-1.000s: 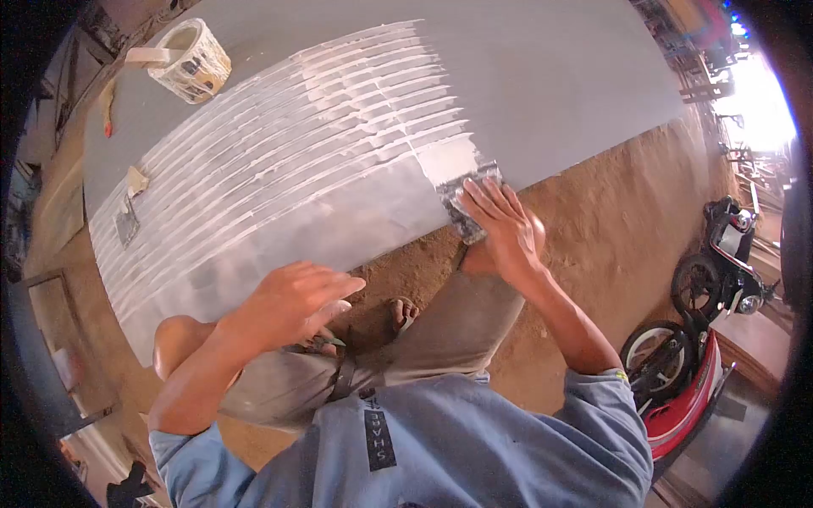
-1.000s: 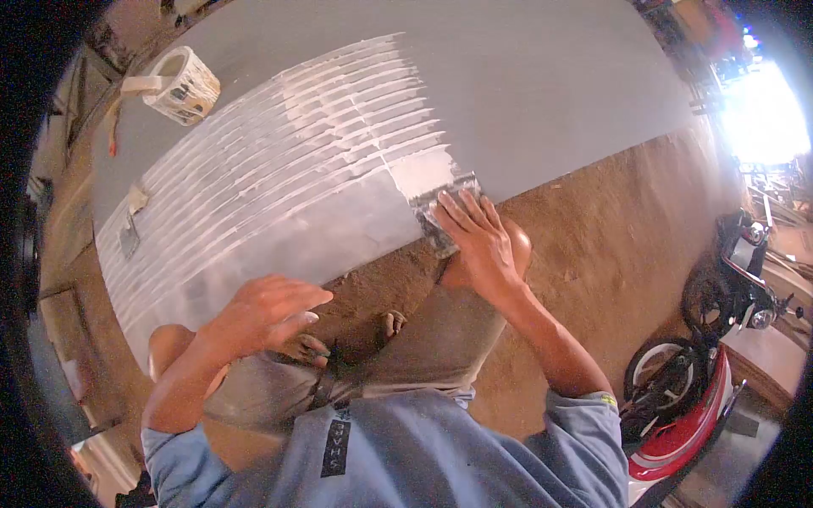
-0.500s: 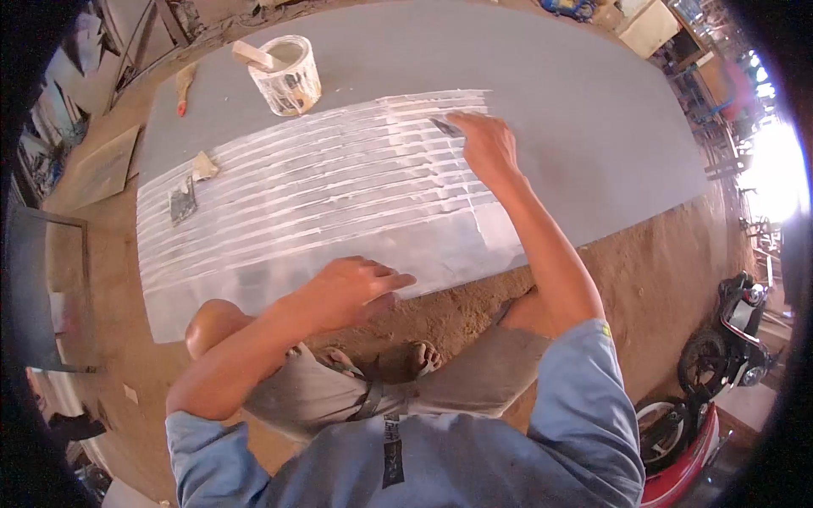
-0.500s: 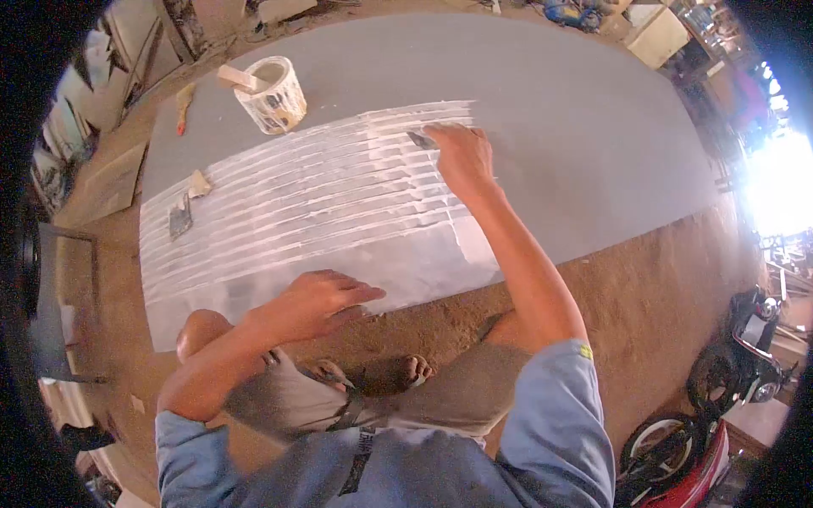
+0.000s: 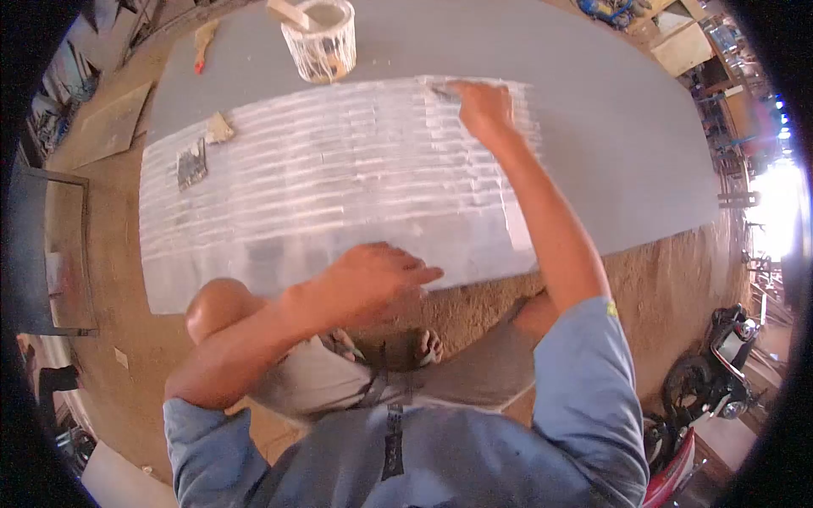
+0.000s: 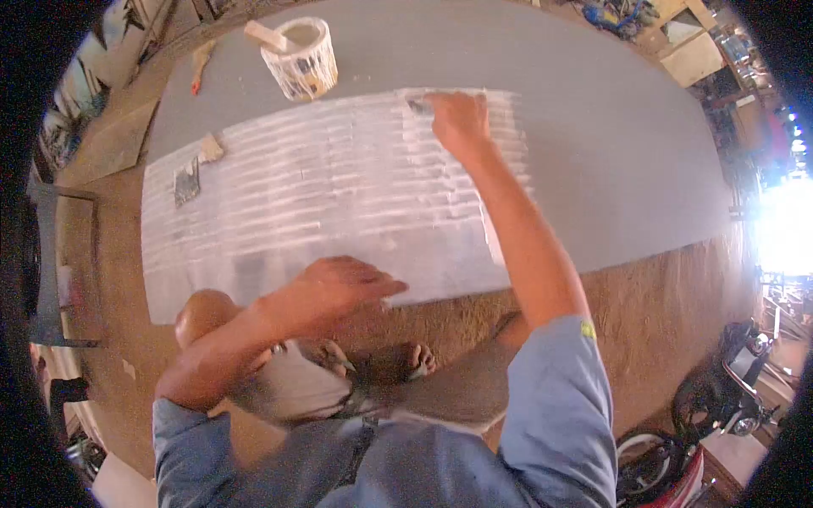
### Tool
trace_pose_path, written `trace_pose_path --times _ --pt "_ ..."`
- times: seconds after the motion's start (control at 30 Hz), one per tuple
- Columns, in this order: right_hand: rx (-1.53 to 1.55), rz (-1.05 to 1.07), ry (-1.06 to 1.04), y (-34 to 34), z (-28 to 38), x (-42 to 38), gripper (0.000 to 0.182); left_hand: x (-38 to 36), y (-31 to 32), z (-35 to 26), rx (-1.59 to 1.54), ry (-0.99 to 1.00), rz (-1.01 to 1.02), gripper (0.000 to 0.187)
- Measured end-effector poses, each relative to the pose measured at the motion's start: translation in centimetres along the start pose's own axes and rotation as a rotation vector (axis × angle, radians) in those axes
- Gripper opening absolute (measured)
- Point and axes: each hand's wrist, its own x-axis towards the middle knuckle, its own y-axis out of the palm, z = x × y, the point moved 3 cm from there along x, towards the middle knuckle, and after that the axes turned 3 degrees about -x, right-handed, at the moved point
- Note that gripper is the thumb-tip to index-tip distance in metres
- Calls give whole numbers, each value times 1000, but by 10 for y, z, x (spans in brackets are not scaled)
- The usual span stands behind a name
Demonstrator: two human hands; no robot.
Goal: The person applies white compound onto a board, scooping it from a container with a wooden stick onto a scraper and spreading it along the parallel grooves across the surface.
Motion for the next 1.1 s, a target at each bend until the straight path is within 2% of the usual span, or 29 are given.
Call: trace_pose_path --times 0.07,0.13,0.17,0.23,0.37,0.43,0.53,0.63,0.77,0.83,1.1 --pt "12 59 12 2 -9 1 42 0 5 2 -9 42 -20 40" --pt "11 20 -67 -1 -8 -2 41 -1 9 4 24 114 -156 39" --pt "8 13 -72 -4 -9 -3 41 -2 10 7 30 113 -163 39" --pt "23 98 -28 -9 -4 -13 41 -4 10 7 64 75 -110 37" --pt "32 51 -6 -5 -6 -28 41 -4 11 6 53 94 -125 37" --pt "60 36 -47 -5 -5 -31 41 -5 12 5 16 -1 5 39" --pt "48 -4 -48 -5 -3 -49 42 -4 12 1 40 0 -8 39" --pt "27 81 -6 -13 -1 -56 44 0 12 6 93 -47 62 40" --pt "78 42 -30 -14 -3 -75 45 -1 10 3 70 11 12 42" --pt "56 59 -29 -18 0 -79 44 1 12 5 96 -41 74 43" --pt "105 98 -3 -31 6 -115 44 -2 10 -3 76 -4 85 41"
